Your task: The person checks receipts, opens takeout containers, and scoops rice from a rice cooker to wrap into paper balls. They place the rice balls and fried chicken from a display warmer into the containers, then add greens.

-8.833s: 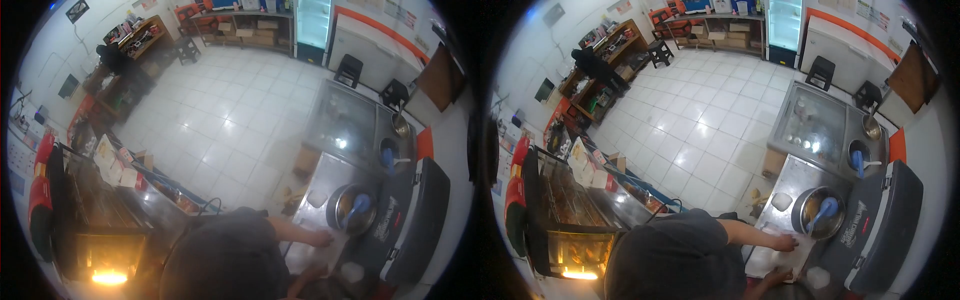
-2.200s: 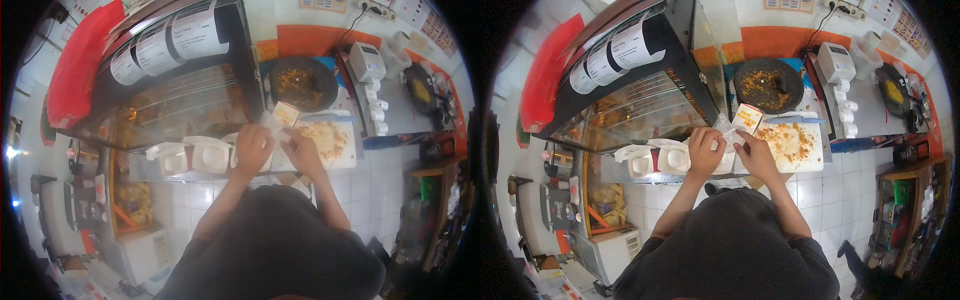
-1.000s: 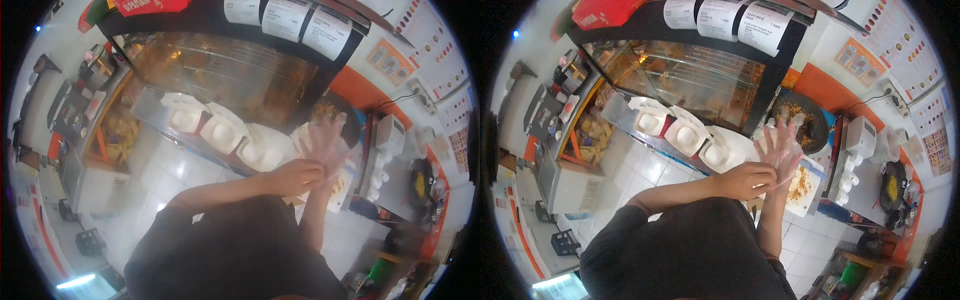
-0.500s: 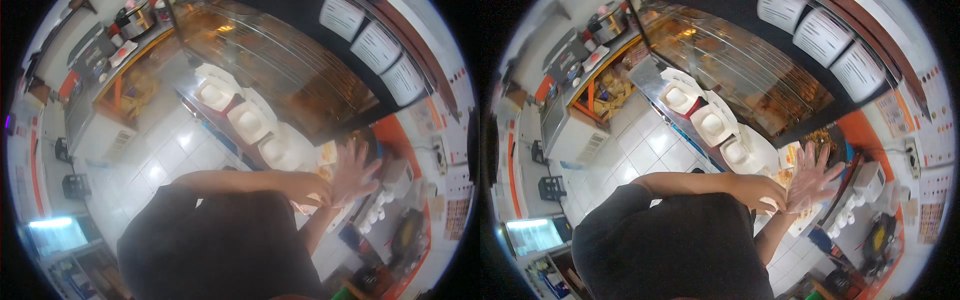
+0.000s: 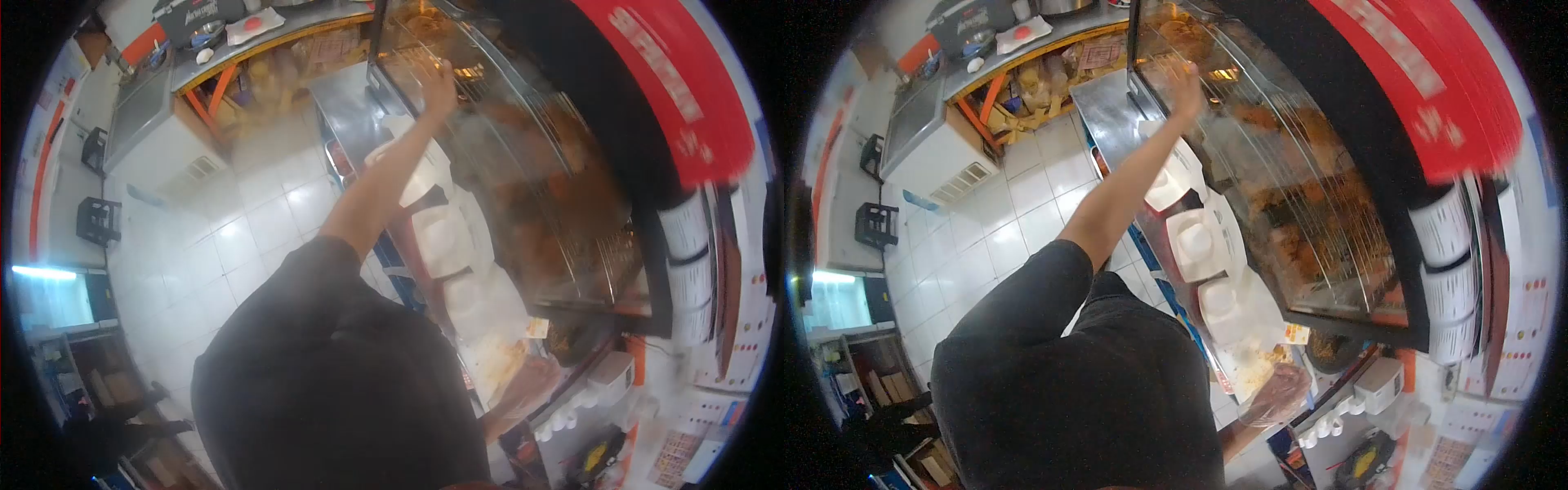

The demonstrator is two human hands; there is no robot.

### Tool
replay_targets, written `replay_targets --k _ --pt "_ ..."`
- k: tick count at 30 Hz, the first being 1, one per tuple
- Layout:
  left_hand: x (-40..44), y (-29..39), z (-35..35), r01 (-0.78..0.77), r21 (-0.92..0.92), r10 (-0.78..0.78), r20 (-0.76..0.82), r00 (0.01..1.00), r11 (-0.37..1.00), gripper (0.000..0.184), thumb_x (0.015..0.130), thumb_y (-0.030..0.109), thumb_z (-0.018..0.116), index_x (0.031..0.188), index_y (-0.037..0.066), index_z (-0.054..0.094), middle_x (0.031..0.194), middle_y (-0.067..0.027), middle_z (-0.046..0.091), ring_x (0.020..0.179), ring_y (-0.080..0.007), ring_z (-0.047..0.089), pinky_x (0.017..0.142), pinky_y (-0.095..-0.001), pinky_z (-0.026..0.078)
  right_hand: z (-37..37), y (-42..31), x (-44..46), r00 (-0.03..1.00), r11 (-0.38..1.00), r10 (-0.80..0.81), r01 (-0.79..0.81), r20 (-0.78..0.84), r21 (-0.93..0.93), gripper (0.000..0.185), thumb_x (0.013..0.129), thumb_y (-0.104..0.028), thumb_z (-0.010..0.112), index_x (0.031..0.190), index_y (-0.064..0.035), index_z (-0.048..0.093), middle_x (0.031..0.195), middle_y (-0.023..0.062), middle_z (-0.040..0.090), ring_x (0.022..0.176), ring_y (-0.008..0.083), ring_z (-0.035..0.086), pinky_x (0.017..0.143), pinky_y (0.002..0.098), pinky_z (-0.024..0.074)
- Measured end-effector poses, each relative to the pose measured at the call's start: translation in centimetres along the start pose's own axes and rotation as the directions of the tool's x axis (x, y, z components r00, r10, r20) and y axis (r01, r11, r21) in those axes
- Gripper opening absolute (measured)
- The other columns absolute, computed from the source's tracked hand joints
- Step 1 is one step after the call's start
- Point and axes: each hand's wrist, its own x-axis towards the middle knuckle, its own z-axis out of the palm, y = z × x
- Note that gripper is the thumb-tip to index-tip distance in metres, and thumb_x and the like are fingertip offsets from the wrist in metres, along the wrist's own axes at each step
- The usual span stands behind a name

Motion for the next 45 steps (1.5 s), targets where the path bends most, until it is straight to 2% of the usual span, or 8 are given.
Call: replay_targets --k 5,10,14,17,19,20,24,45 --pt "-4.5 1.1 0.3 0.022 0.131 -0.048 0.198 0.979 0.991 0.081 0.104 0.052 0.034 0.158 0.000 0.004 0.160 -0.0362 -0.002 0.150 -0.0507 0.000 0.122 -0.0546 0.006 11.3 2.7 5.5 0.975 0.270 0.050 0.197 0.218 -0.942 0.041 0.103 -0.035 0.049 0.087 -0.0039 0.070 0.089 0.0083 0.065 0.094 0.0221 0.062 0.089 0.0370 0.0477" --pt "-10.6 -0.1 -9.5 -0.193 -0.323 0.362 0.626 0.691 0.926 0.082 0.096 0.043 0.053 0.157 0.002 0.017 0.162 -0.0296 0.005 0.151 -0.0465 0.007 0.119 -0.0620 0.012 36.6 9.7 11.6 0.794 0.724 0.268 0.208 0.546 -0.657 0.021 0.098 -0.015 0.056 0.107 -0.0028 0.071 0.103 0.0102 0.073 0.100 0.0200 0.067 0.092 0.0374 0.0515" --pt "-5.8 -6.1 -19.6 -0.072 -0.371 0.341 0.738 0.583 0.926 0.064 0.093 0.027 0.060 0.150 0.007 0.038 0.159 -0.0214 0.027 0.145 -0.0417 0.027 0.115 -0.0554 0.027 52.7 21.5 17.6 0.633 0.548 0.550 0.219 0.545 -0.807 0.032 0.096 -0.019 0.061 0.124 -0.0070 0.065 0.119 0.0072 0.069 0.105 0.0199 0.066 0.106 0.0307 0.0417" --pt "-1.2 -14.2 -27.5 0.162 -0.164 0.031 0.789 0.614 0.973 0.055 0.096 0.025 0.062 0.144 0.002 0.046 0.128 -0.0214 0.060 0.122 -0.0384 0.055 0.104 -0.0446 0.043 56.9 33.9 22.9 0.387 -0.506 0.241 0.833 0.890 -0.225 0.050 0.101 -0.044 0.045 0.140 -0.0135 0.055 0.147 0.0076 0.051 0.120 0.0254 0.060 0.103 0.0393 0.0441" --pt "2.5 -17.1 -32.7 0.143 0.165 -0.211 0.880 0.425 0.976 0.054 0.097 0.027 0.062 0.143 0.002 0.048 0.121 -0.0203 0.065 0.115 -0.0367 0.060 0.099 -0.0446 0.046 61.6 37.2 26.3 0.838 -0.425 0.475 0.484 0.267 -0.765 0.052 0.104 -0.044 0.036 0.141 -0.0121 0.053 0.149 0.0148 0.049 0.130 0.0325 0.053 0.107 0.0468 0.0397" --pt "2.4 -19.1 -34.9 0.159 0.234 -0.278 0.881 0.381 0.959 0.053 0.097 0.026 0.062 0.142 0.003 0.049 0.122 -0.0202 0.065 0.116 -0.0370 0.060 0.100 -0.0441 0.046 58.2 40.5 30.0 0.705 -0.484 0.373 0.702 0.603 -0.522 0.056 0.105 -0.045 0.032 0.141 -0.0059 0.052 0.141 0.0182 0.055 0.125 0.0336 0.057 0.106 0.0461 0.0417" --pt "3.8 -23.0 -39.7 0.468 0.474 -0.558 0.829 0.050 0.746 0.050 0.097 0.023 0.062 0.140 0.002 0.051 0.122 -0.0200 0.065 0.117 -0.0355 0.061 0.102 -0.0423 0.046 63.3 41.8 34.8 0.922 -0.404 0.365 0.031 -0.130 -0.914 0.055 0.106 -0.043 0.033 0.129 -0.0002 0.060 0.122 0.0164 0.067 0.104 0.0278 0.068 0.105 0.0383 0.0439" --pt "4.5 -27.2 -40.8 0.245 0.484 -0.526 0.837 0.150 0.840 0.050 0.095 0.023 0.063 0.139 0.004 0.051 0.122 -0.0198 0.065 0.115 -0.0363 0.062 0.097 -0.0448 0.049 60.1 44.0 38.5 0.998 -0.112 0.056 0.035 0.029 -0.993 0.059 0.088 -0.045 0.065 0.135 -0.0119 0.056 0.126 0.0136 0.064 0.115 0.0301 0.062 0.103 0.0399 0.0461"
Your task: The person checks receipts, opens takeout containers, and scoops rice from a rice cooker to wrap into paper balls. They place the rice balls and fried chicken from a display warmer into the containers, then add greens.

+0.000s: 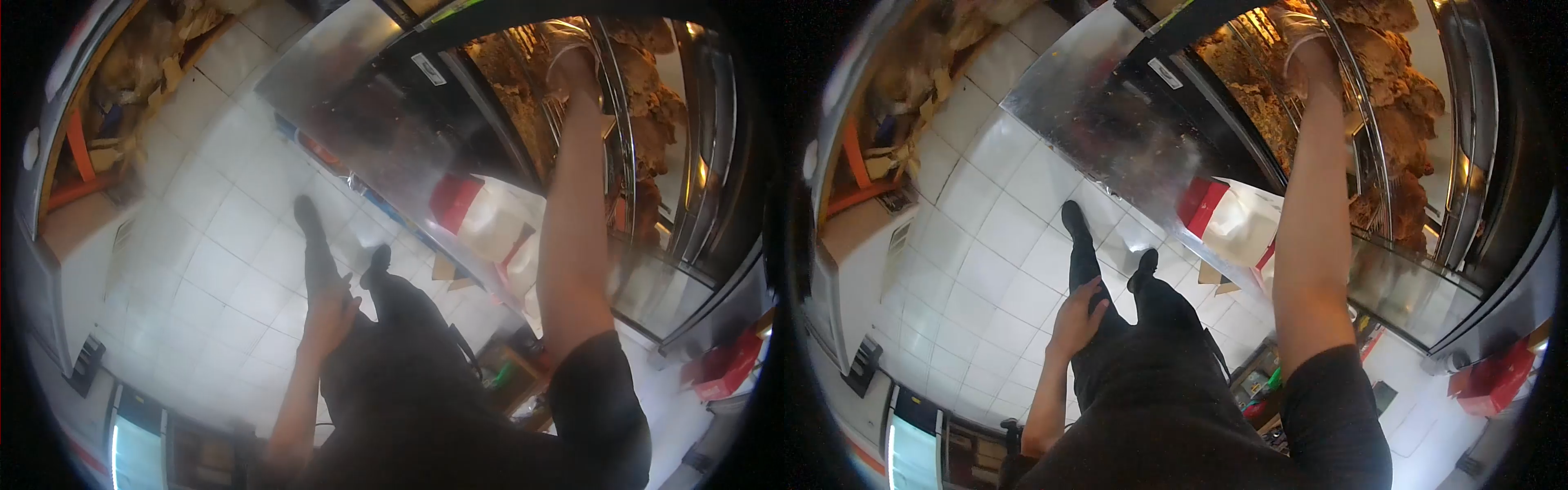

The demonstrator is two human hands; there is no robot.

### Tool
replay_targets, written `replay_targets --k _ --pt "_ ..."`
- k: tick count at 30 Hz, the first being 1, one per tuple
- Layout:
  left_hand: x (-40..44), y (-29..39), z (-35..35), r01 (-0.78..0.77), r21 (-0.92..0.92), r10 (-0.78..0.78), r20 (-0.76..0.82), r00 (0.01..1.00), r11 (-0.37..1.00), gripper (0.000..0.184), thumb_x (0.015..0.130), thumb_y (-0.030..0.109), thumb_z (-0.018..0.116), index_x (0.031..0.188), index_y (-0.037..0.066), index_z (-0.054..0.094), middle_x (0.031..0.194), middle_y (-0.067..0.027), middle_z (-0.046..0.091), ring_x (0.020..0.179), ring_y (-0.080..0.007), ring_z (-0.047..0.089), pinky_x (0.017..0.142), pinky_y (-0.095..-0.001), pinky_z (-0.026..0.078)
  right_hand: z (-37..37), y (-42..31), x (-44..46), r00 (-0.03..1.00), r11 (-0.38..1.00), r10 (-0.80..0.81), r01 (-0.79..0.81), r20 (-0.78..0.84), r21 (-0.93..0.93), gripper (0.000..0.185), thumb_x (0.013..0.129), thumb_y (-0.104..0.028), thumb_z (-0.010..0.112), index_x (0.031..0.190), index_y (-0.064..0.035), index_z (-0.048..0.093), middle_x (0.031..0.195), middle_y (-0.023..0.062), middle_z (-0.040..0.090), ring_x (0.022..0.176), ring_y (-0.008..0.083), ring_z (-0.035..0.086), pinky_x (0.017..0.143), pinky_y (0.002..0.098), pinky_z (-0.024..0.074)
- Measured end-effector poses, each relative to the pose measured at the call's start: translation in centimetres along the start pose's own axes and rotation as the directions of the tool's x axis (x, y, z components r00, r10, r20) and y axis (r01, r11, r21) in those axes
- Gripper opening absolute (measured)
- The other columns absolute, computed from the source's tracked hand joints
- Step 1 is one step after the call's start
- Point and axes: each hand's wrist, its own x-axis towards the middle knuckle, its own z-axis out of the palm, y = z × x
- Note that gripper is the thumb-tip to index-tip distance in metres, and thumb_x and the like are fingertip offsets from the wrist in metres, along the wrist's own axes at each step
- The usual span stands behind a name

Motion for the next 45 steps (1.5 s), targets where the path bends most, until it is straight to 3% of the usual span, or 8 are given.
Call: replay_targets --k 15,22,28,29,35,41,43,45 --pt "-1.5 3.9 5.8 -0.137 0.037 0.136 0.048 0.990 0.990 0.048 0.094 0.019 0.065 0.137 0.003 0.052 0.119 -0.0181 0.066 0.115 -0.0360 0.061 0.100 -0.0420 0.047 -11.1 8.1 -19.8 0.863 0.821 -0.455 0.503 -0.221 0.272 0.072 0.071 -0.021 0.087 0.133 -0.0150 0.053 0.134 0.0101 0.059 0.124 0.0309 0.055 0.104 0.0427 0.0442" --pt "3.6 25.2 18.6 -0.788 0.027 0.774 -0.216 0.596 0.614 0.054 0.095 0.018 0.064 0.144 0.003 0.046 0.143 -0.0224 0.047 0.132 -0.0401 0.046 0.109 -0.0463 0.038 -23.4 31.4 -32.0 0.940 0.596 -0.137 -0.174 0.312 0.784 0.058 0.077 -0.003 0.081 0.129 -0.0105 0.057 0.131 0.0106 0.059 0.126 0.0247 0.055 0.106 0.0382 0.0454" --pt "2.9 37.7 34.9 -0.797 0.113 0.791 -0.261 0.553 0.594 0.093 0.096 0.035 0.065 0.158 0.002 0.005 0.161 -0.0345 0.001 0.151 -0.0480 0.005 0.121 -0.0523 0.013 -29.1 61.5 -42.1 0.973 0.571 0.176 -0.225 0.150 0.790 0.045 0.085 0.008 0.068 0.128 -0.0030 0.058 0.125 0.0108 0.064 0.116 0.0210 0.061 0.104 0.0329 0.0477" --pt "2.9 38.8 37.6 -0.776 0.115 0.767 -0.297 0.569 0.620 0.098 0.095 0.040 0.065 0.158 0.001 0.000 0.159 -0.0361 -0.005 0.150 -0.0484 0.000 0.121 -0.0524 0.011 -31.8 61.9 -42.3 0.970 0.353 0.229 -0.164 0.085 0.921 0.043 0.087 0.003 0.069 0.128 -0.0011 0.058 0.120 0.0112 0.067 0.112 0.0195 0.062 0.099 0.0320 0.0498" --pt "5.0 43.7 48.6 -0.623 0.121 0.593 -0.487 0.641 0.773 0.125 0.090 0.070 0.054 0.149 -0.007 -0.025 0.149 -0.0411 -0.031 0.144 -0.0514 -0.025 0.118 -0.0587 -0.006 -28.8 82.1 -42.0 0.816 0.437 0.571 -0.393 0.088 0.809 0.046 0.090 -0.014 0.073 0.128 0.0056 0.056 0.114 0.0134 0.068 0.100 0.0182 0.064 0.088 0.0277 0.0507" --pt "11.8 41.5 39.7 -0.567 0.401 0.657 -0.656 0.370 0.720 0.106 0.099 0.062 0.044 0.152 -0.004 -0.020 0.158 -0.0340 -0.022 0.148 -0.0441 -0.020 0.121 -0.0537 -0.006 -22.1 88.8 -30.1 0.885 0.422 0.465 -0.256 0.034 0.870 0.053 0.082 -0.026 0.079 0.125 -0.0018 0.061 0.111 0.0155 0.070 0.100 0.0241 0.067 0.089 0.0333 0.0520" --pt "14.3 39.2 33.1 -0.543 0.540 0.734 -0.637 0.236 0.644 0.097 0.101 0.057 0.045 0.156 -0.004 -0.008 0.161 -0.0328 -0.009 0.151 -0.0434 -0.003 0.123 -0.0511 0.004 -22.2 87.4 -26.5 0.861 0.799 0.502 -0.499 0.084 0.335 0.053 0.082 -0.033 0.073 0.127 -0.0065 0.063 0.113 0.0194 0.070 0.107 0.0341 0.066 0.096 0.0398 0.0509" --pt "9.3 41.8 32.9 -0.584 0.409 0.652 -0.698 0.295 0.701 0.090 0.102 0.052 0.047 0.156 -0.003 0.001 0.161 -0.0311 0.000 0.151 -0.0424 0.007 0.122 -0.0516 0.010 -20.9 86.4 -24.6 0.844 0.816 0.521 -0.536 0.124 0.217 0.051 0.083 -0.036 0.071 0.125 -0.0081 0.065 0.117 0.0200 0.068 0.110 0.0364 0.064 0.098 0.0419 0.0494"
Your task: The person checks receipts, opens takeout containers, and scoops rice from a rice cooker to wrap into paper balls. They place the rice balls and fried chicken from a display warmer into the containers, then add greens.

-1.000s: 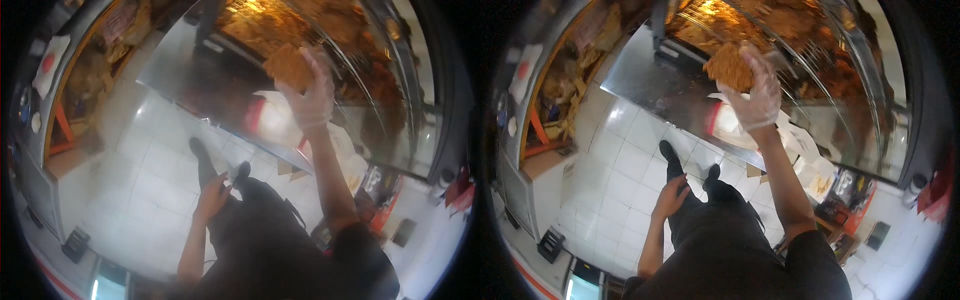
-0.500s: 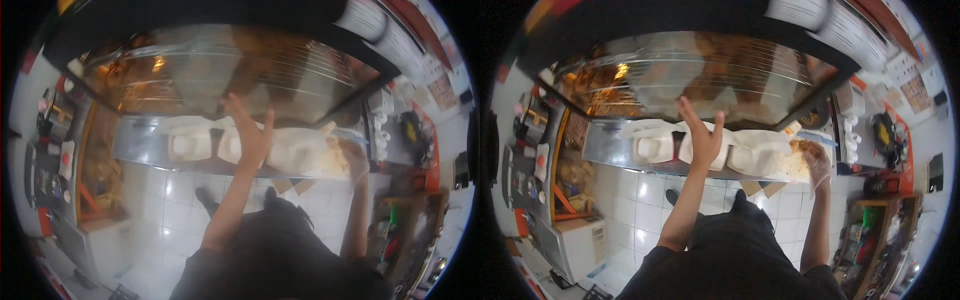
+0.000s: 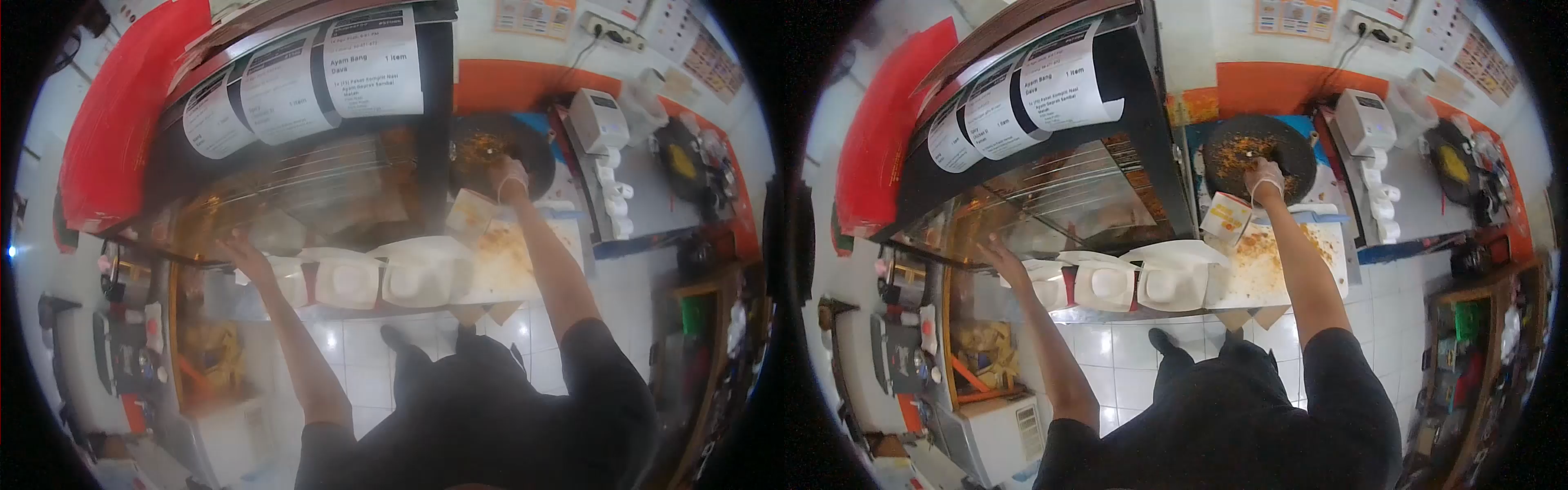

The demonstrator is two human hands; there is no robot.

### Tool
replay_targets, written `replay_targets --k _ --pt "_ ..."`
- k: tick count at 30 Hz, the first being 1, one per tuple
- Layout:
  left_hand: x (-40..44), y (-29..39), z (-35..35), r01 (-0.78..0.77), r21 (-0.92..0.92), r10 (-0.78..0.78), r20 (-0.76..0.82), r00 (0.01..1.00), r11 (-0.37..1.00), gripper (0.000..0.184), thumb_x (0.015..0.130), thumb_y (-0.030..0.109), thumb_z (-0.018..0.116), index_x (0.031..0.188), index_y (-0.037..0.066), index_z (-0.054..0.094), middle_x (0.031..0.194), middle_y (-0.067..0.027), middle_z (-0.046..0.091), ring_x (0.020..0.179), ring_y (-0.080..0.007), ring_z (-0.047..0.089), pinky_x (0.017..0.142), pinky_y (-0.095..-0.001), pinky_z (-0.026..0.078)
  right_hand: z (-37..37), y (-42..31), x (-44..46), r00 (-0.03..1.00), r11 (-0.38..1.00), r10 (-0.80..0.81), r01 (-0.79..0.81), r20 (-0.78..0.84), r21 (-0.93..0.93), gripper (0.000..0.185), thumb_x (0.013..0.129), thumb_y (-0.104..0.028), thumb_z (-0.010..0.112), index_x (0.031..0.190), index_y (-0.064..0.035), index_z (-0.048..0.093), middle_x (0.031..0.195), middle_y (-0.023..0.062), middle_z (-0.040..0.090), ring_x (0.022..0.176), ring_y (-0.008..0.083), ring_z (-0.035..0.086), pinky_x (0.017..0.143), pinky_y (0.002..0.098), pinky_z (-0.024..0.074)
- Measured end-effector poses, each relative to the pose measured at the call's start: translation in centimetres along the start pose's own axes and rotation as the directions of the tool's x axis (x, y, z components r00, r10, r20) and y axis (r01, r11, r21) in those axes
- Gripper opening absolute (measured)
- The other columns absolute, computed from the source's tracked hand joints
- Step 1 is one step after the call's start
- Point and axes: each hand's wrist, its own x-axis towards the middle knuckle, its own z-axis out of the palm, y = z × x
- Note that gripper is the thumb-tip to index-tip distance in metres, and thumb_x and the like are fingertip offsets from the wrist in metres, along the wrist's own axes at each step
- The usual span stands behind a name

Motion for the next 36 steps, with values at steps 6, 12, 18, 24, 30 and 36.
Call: replay_targets --k 6,12,18,24,30,36 --pt "-11.7 15.5 5.2 -0.311 -0.193 0.320 0.017 0.947 0.931 0.094 0.093 0.043 0.064 0.159 0.008 0.007 0.163 -0.0208 0.011 0.150 -0.0399 0.015 0.118 -0.0538 0.025 -1.0 -0.9 1.5 0.995 0.972 -0.025 0.046 0.092 -0.230 0.039 0.085 -0.036 0.066 0.112 -0.0080 0.072 0.130 0.0208 0.061 0.120 0.0374 0.058 0.102 0.0428 0.0475" --pt "-11.2 14.3 12.0 -0.709 0.163 0.690 0.161 0.706 0.687 0.108 0.086 0.066 0.061 0.161 0.020 -0.001 0.164 -0.0223 -0.009 0.150 -0.0482 -0.007 0.117 -0.0679 0.008 1.5 5.9 8.6 0.976 0.958 0.145 -0.180 -0.165 -0.224 0.054 0.084 -0.029 0.066 0.131 -0.0023 0.058 0.125 0.0262 0.061 0.116 0.0388 0.062 0.099 0.0441 0.0506" --pt "-7.0 11.8 7.9 -0.623 -0.042 0.622 0.147 0.769 0.781 0.092 0.096 0.055 0.056 0.161 0.016 0.003 0.166 -0.0202 -0.005 0.152 -0.0420 -0.004 0.119 -0.0616 0.012 -1.1 8.6 12.2 0.982 0.974 0.140 -0.114 0.123 -0.194 0.056 0.082 -0.018 0.067 0.133 -0.0004 0.053 0.123 0.0263 0.063 0.116 0.0370 0.063 0.097 0.0426 0.0518" --pt "-12.0 9.3 -1.9 -0.305 0.110 0.271 0.243 0.931 0.946 0.069 0.104 0.050 0.039 0.151 0.000 0.033 0.150 -0.0184 0.042 0.137 -0.0327 0.043 0.115 -0.0468 0.031 -8.1 3.5 6.2 0.952 0.943 -0.285 0.256 -0.117 -0.214 0.045 0.081 -0.012 0.068 0.124 -0.0012 0.058 0.125 0.0221 0.064 0.117 0.0344 0.063 0.093 0.0436 0.0532" --pt "-21.4 9.7 -4.7 0.038 0.014 -0.040 0.482 0.875 0.999 0.045 0.107 0.037 0.035 0.096 0.002 0.062 0.105 -0.0141 0.063 0.102 -0.0295 0.059 0.099 -0.0406 0.041 3.0 3.6 5.4 0.894 0.798 -0.291 0.423 0.340 -0.430 0.040 0.083 -0.013 0.066 0.122 -0.0022 0.062 0.124 0.0209 0.065 0.112 0.0326 0.066 0.090 0.0420 0.0541" --pt "-24.9 10.2 -8.0 0.262 0.167 -0.308 0.633 0.710 0.950 0.040 0.106 0.029 0.038 0.098 0.000 0.065 0.112 -0.0138 0.066 0.105 -0.0241 0.061 0.093 -0.0381 0.046 2.3 1.5 5.4 0.871 0.802 -0.483 0.398 -0.092 -0.444 0.035 0.086 -0.014 0.065 0.120 -0.0032 0.066 0.123 0.0197 0.067 0.108 0.0308 0.068 0.088 0.0405 0.0550"
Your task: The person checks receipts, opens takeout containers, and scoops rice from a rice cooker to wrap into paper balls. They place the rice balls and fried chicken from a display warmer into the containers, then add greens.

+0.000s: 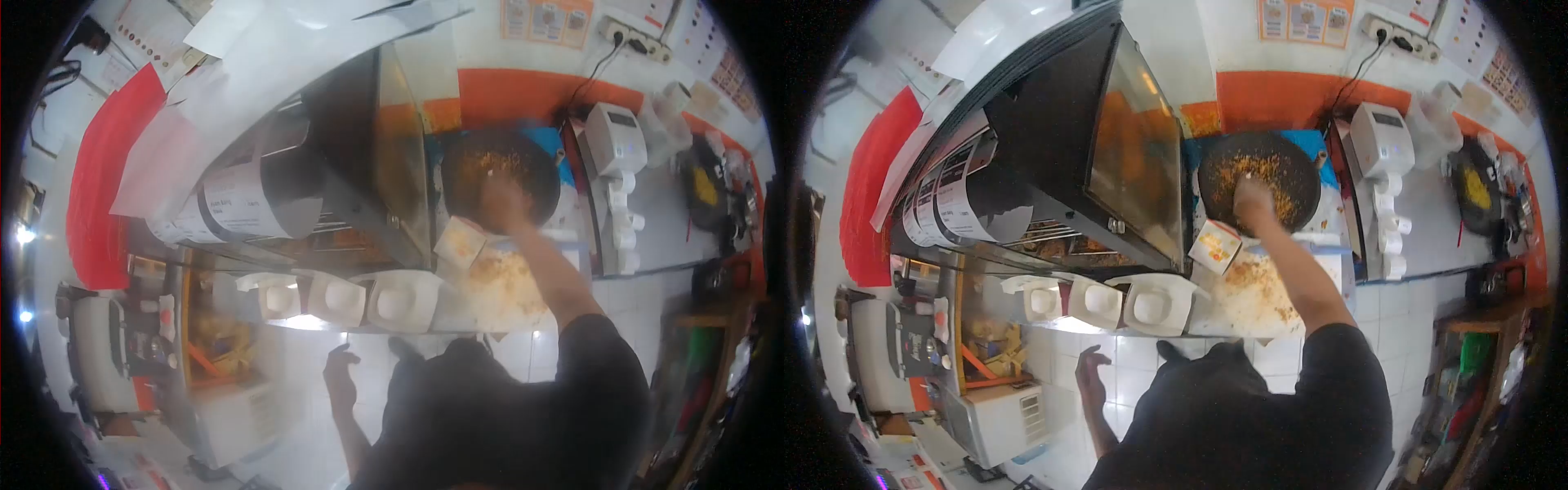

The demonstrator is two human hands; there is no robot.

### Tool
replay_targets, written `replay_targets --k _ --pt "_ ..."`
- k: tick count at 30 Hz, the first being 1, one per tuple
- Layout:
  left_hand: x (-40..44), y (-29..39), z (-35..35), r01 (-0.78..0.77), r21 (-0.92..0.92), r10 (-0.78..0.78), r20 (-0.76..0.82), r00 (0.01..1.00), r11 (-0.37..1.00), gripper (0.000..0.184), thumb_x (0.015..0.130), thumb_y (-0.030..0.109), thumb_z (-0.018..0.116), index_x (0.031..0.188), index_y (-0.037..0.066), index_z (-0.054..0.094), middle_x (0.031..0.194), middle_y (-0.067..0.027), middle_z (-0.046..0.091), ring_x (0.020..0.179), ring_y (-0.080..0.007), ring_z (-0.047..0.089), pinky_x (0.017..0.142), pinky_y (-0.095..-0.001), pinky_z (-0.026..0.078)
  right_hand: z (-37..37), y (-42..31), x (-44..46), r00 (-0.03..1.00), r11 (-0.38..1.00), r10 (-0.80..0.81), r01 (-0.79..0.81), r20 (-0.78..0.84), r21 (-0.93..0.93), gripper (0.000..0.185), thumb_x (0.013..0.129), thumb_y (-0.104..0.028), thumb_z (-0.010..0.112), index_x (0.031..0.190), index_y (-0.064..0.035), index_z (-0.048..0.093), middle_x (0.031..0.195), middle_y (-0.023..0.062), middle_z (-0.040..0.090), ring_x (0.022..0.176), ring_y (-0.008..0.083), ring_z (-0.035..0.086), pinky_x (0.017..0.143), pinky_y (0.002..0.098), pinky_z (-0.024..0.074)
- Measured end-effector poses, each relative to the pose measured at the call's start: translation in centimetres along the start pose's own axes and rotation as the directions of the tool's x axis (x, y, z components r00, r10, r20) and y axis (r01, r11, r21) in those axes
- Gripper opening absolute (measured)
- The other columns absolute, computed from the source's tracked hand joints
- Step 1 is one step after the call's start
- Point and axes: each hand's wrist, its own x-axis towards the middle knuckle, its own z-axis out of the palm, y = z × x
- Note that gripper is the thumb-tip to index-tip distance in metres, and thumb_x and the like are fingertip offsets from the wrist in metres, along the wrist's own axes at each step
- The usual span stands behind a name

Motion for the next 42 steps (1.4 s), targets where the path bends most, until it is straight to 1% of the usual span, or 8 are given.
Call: replay_targets --k 5,19,21,26,29,35,39,42 --pt "-2.6 -4.4 -0.9 -0.031 0.021 0.024 0.288 0.957 0.999 0.044 0.108 0.035 0.040 0.123 -0.001 0.061 0.092 -0.0097 0.069 0.090 -0.0174 0.064 0.090 -0.0333 0.050 -2.2 0.8 6.7 0.636 0.972 -0.185 0.231 0.749 0.044 0.032 0.088 -0.015 0.063 0.118 -0.0041 0.069 0.122 0.0187 0.068 0.104 0.0292 0.070 0.085 0.0392 0.0557" --pt "-4.4 -3.1 -0.3 0.227 0.079 -0.240 0.268 0.933 0.971 0.041 0.102 0.019 0.049 0.138 0.000 0.049 0.110 -0.0165 0.070 0.102 -0.0258 0.067 0.093 -0.0357 0.051 0.2 1.7 1.1 0.989 0.989 0.132 -0.136 0.073 0.058 0.021 0.086 -0.011 0.060 0.098 -0.0048 0.076 0.103 0.0220 0.073 0.094 0.0317 0.073 0.078 0.0414 0.0571" --pt "-5.0 -4.4 -0.4 0.110 0.115 -0.147 0.389 0.910 0.987 0.041 0.103 0.020 0.048 0.138 -0.001 0.049 0.110 -0.0170 0.070 0.102 -0.0255 0.067 0.094 -0.0356 0.050 -6.0 2.8 4.2 0.645 0.948 -0.162 0.311 0.746 -0.063 0.026 0.087 -0.012 0.056 0.106 -0.0052 0.073 0.114 0.0191 0.071 0.106 0.0330 0.070 0.089 0.0433 0.0547" --pt "-5.1 -3.9 -0.2 0.250 0.102 -0.270 0.370 0.889 0.963 0.043 0.103 0.023 0.048 0.141 0.001 0.048 0.114 -0.0172 0.070 0.107 -0.0255 0.067 0.094 -0.0370 0.050 1.3 2.4 -2.7 0.984 0.990 -0.076 0.055 -0.163 -0.127 0.021 0.085 -0.014 0.059 0.099 -0.0028 0.069 0.093 0.0195 0.073 0.086 0.0321 0.072 0.073 0.0445 0.0572" --pt "-7.5 -5.9 0.0 0.234 0.126 -0.264 0.367 0.892 0.964 0.044 0.103 0.023 0.049 0.141 0.002 0.048 0.114 -0.0170 0.070 0.107 -0.0255 0.067 0.095 -0.0379 0.050 -4.8 3.9 1.9 0.697 0.858 -0.347 0.507 0.627 -0.089 0.017 0.085 -0.014 0.061 0.090 -0.0042 0.074 0.091 0.0205 0.074 0.086 0.0342 0.073 0.074 0.0426 0.0584" --pt "-7.2 -4.8 0.0 0.329 0.217 -0.385 0.315 0.868 0.919 0.042 0.103 0.023 0.053 0.140 0.003 0.050 0.118 -0.0170 0.069 0.109 -0.0261 0.066 0.096 -0.0378 0.051 -1.4 0.2 1.0 0.953 0.942 -0.201 0.125 -0.227 -0.312 0.014 0.076 -0.007 0.072 0.087 -0.0118 0.080 0.095 0.0139 0.075 0.091 0.0266 0.073 0.076 0.0399 0.0580" --pt "-8.0 -4.9 -0.1 0.402 0.157 -0.431 0.291 0.854 0.902 0.043 0.103 0.025 0.054 0.140 0.004 0.050 0.118 -0.0179 0.069 0.109 -0.0274 0.066 0.096 -0.0385 0.051 -3.4 -0.4 6.5 0.495 0.873 -0.024 0.434 0.869 -0.223 0.048 0.077 -0.009 0.074 0.124 -0.0105 0.067 0.120 0.0105 0.070 0.107 0.0218 0.068 0.084 0.0378 0.0564" --pt "-9.0 -5.4 0.2 0.403 0.093 -0.413 0.214 0.885 0.911 0.044 0.102 0.027 0.055 0.140 0.004 0.050 0.119 -0.0190 0.068 0.109 -0.0286 0.066 0.095 -0.0388 0.051 -0.1 0.0 3.6 0.976 0.990 -0.130 0.117 0.175 0.081 0.035 0.083 -0.015 0.069 0.116 -0.0058 0.067 0.110 0.0129 0.070 0.099 0.0261 0.068 0.081 0.0400 0.0555"
